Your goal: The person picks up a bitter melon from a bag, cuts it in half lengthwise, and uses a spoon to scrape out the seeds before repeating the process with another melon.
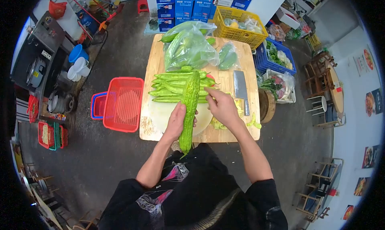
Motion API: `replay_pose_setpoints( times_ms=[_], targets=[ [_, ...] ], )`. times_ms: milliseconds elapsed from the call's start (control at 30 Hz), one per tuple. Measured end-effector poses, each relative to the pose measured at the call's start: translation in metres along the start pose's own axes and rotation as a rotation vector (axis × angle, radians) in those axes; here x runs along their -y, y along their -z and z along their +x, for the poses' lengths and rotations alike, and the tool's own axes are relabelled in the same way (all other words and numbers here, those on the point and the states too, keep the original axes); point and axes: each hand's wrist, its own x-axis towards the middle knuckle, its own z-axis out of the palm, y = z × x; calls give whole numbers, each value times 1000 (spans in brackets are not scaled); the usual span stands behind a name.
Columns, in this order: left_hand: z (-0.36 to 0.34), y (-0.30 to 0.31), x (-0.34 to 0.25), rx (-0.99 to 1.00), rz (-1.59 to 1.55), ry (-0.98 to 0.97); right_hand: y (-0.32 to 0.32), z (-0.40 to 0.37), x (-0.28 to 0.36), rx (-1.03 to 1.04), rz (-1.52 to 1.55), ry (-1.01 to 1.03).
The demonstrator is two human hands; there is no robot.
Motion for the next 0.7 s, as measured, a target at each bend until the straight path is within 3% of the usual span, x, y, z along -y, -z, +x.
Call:
replay_pose_setpoints(
  times_ms=[33, 133, 167, 267, 300, 400, 500, 600, 700],
  targets=[
    [-3, 0, -1, -29, 55, -29, -2, 1, -24, -38, -115, 141],
    [0, 8, 11, -114, -111, 51, -7, -7, -69, -204, -141, 123],
    [0, 10, 14, -142, -117, 59, -5, -13, -74, -188, -63, -181],
    [-2, 13, 20, -210, -172, 85, -25, -22, -158, -314, -447, 213],
    [-3, 14, 21, -221, -218, 94, -16, -32, -179, -19, -637, 97],
    [2, 17, 30, -270, -348, 114, -12, -44, -230, 117, -338, -139],
    [11, 40, 62, -280, -456, 167, -5, -54, -293, -16, -239, -238],
    [14, 45, 87, -395, -482, 145, -2, -54, -390, -352, -300, -50],
    [7, 39, 97, -528, -361, 69, 18, -43, -405, -395, -401, -160]
  ],
)
